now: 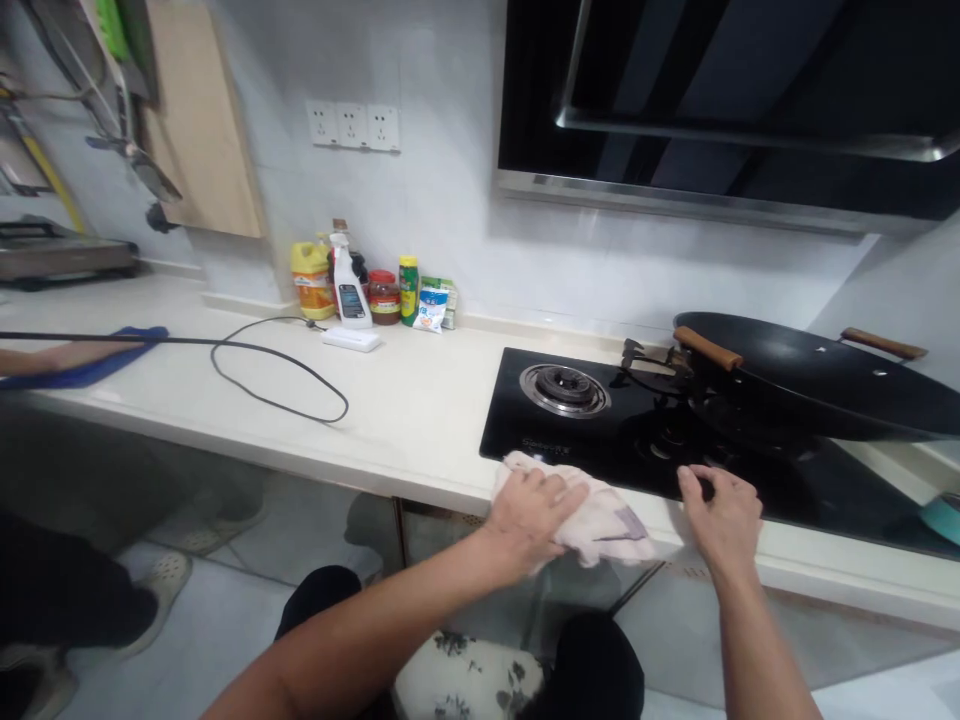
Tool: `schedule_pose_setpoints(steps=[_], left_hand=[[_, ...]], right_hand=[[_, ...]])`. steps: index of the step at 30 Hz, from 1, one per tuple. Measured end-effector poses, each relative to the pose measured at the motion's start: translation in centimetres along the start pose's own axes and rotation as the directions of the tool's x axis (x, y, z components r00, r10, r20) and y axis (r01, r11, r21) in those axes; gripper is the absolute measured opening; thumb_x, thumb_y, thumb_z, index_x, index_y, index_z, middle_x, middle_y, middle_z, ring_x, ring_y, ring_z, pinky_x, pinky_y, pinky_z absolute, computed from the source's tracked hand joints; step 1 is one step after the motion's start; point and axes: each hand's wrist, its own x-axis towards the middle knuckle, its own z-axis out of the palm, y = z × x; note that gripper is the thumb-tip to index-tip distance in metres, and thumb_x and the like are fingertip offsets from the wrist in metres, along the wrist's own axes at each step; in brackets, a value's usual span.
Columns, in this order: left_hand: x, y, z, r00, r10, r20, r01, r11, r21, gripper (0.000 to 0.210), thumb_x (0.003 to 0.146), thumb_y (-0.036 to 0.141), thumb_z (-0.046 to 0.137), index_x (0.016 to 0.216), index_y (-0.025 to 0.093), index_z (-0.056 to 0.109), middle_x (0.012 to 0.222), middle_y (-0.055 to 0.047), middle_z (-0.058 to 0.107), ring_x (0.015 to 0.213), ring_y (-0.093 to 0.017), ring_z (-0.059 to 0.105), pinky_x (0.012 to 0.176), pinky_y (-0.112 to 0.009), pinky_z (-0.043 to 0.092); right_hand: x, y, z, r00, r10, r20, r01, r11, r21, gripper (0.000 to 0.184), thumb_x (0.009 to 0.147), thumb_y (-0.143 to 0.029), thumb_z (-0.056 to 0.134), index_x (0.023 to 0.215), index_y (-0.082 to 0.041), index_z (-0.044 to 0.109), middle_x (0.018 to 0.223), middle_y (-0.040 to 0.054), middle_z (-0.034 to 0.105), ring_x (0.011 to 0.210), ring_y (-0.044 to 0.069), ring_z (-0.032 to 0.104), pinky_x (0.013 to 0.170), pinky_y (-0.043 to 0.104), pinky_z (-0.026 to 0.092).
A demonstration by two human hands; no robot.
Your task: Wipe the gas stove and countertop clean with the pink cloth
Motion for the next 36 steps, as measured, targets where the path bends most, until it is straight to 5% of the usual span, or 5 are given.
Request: schedule_pose_setpoints(steps=[4,11,19,25,36], left_hand=[[-6.8,-6.4,-1.7,0.994,-0.108,0.006,0.107,0.988,0.108,0.099,0.074,0.061,0.081,0.152,0.018,0.039,0.131,-0.013,0.061,0.106,-0.029,0.055,0.093,-0.046,0.04],[-17.7,-18.8,-5.7,0.995,-0.082,-0.047,0.092,0.957,0.275,0.064,0.085,0.051,0.071,0.135,0.014,0.058,0.125,-0.018,0.065,0.112,-0.035,0.055,0.102,-0.053,0.041],[-23.3,-26.3,-9.3,1.0,-0.023,0.017,0.016,0.953,0.304,0.065,0.085,0.049,0.069,0.136,0.01,0.055,0.139,-0.023,0.061,0.128,-0.039,0.054,0.109,-0.055,0.039],[-20.7,-22.8,-7.5,0.998,-0.038,-0.045,0.053,0.92,0.388,0.063,0.09,0.058,0.06,0.134,0.012,0.059,0.13,-0.021,0.067,0.111,-0.038,0.06,0.094,-0.05,0.046],[-5.6,-6.2,-0.3,0.991,0.106,-0.081,-0.07,0.931,0.359,0.048,0.1,0.044,0.049,0.134,0.011,0.057,0.127,-0.018,0.066,0.107,-0.034,0.06,0.088,-0.048,0.045]], right_hand=[[-0.2,-0.5,-0.5,0.999,0.041,-0.005,-0.041,0.999,0.01,0.057,0.086,-0.065,0.042,0.094,-0.019,0.074,0.099,0.0149,0.067,0.087,0.031,0.059,0.086,0.047,0.046],[-0.9,-1.9,-1.0,0.992,0.081,0.094,-0.075,0.995,-0.067,0.057,0.089,-0.066,0.039,0.104,-0.023,0.073,0.11,0.0139,0.066,0.097,0.033,0.059,0.086,0.049,0.045],[-1.1,-2.5,-1.3,0.988,0.023,0.151,-0.014,0.998,-0.066,0.053,0.09,-0.064,0.038,0.1,-0.024,0.073,0.108,0.011,0.069,0.096,0.032,0.06,0.087,0.049,0.044],[-1.3,-3.0,-1.1,0.991,-0.029,0.133,0.034,0.999,-0.036,0.051,0.093,-0.062,0.038,0.1,-0.025,0.072,0.111,0.0103,0.069,0.102,0.032,0.059,0.089,0.049,0.042],[-1.3,-3.9,-1.4,0.993,-0.004,0.121,0.003,1.0,0.012,0.053,0.098,-0.062,0.034,0.1,-0.024,0.071,0.114,0.0099,0.068,0.105,0.029,0.056,0.091,0.043,0.039]])
